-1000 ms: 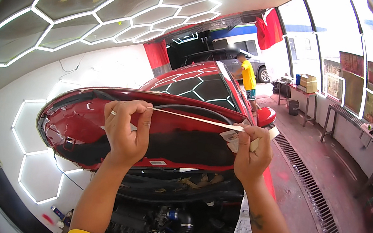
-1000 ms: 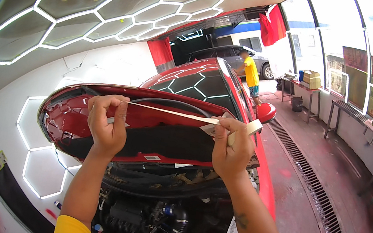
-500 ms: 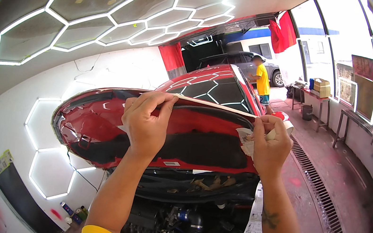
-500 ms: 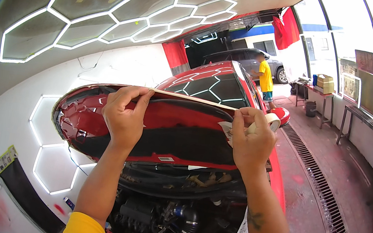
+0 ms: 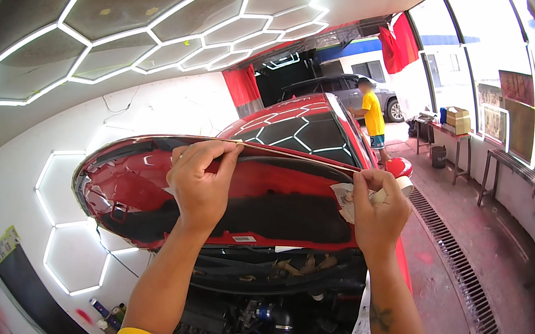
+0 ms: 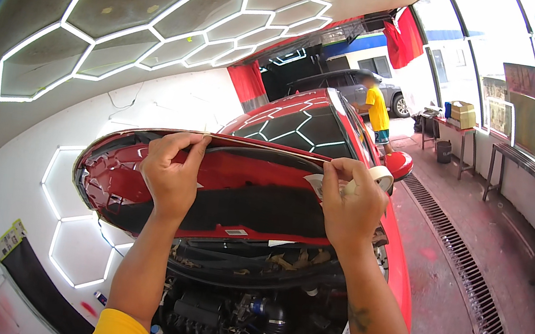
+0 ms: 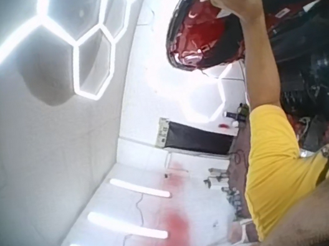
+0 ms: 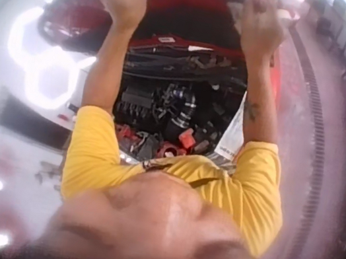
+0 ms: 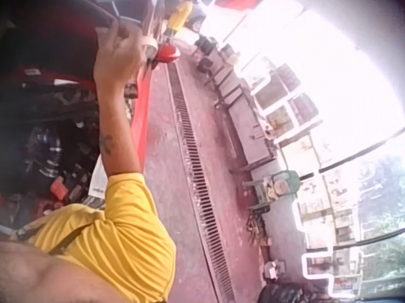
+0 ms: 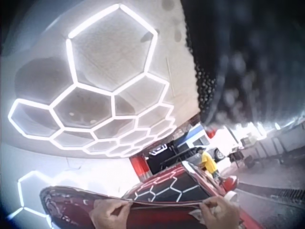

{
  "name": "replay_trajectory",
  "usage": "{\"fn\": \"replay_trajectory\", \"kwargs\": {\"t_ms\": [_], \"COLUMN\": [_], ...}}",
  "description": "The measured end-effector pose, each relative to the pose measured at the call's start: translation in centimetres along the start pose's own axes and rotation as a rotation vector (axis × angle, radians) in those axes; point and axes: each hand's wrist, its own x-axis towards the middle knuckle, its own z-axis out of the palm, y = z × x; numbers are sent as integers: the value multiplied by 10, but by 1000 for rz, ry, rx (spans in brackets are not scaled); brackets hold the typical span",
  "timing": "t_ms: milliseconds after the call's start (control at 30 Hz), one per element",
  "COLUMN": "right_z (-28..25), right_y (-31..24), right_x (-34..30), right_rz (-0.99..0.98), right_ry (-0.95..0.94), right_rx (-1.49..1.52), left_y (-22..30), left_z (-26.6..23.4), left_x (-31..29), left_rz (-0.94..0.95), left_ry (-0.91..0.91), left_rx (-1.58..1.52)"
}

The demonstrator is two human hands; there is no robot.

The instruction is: The person applies masking tape to the underside and edges of a red car hood, then closes the hood and continues applying tape to the front bumper and headlight areas. The task involves peeling tape from a roll, positioning it, and smoothing it down by hand.

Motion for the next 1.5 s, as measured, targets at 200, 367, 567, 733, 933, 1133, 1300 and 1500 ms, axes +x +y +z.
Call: {"fn": "replay_trajectory", "kwargs": {"t_ms": [200,367,567,733,933,1133,1300,1500], "right_z": [1,-2,-4,-6,-2,2,2,4], "right_y": [-3,-3,-6,-8,-6,-5,-5,1], "right_x": [2,4,7,8,10,8,6,0], "right_rz": [33,88,114,105,67,58,66,-44], "right_ry": [-23,-9,-79,-64,-19,-7,6,46], "right_rx": [15,72,67,37,6,7,14,-29], "left_y": [-1,3,-3,-2,-1,-3,-6,-8], "left_z": [-3,2,2,4,5,5,8,7], "left_x": [1,2,0,0,-2,-2,-4,-3], "left_rz": [-23,-17,-30,2,-19,27,80,94], "left_ry": [-21,-34,-14,14,-14,4,31,34], "left_rx": [26,21,23,5,33,39,20,36]}}
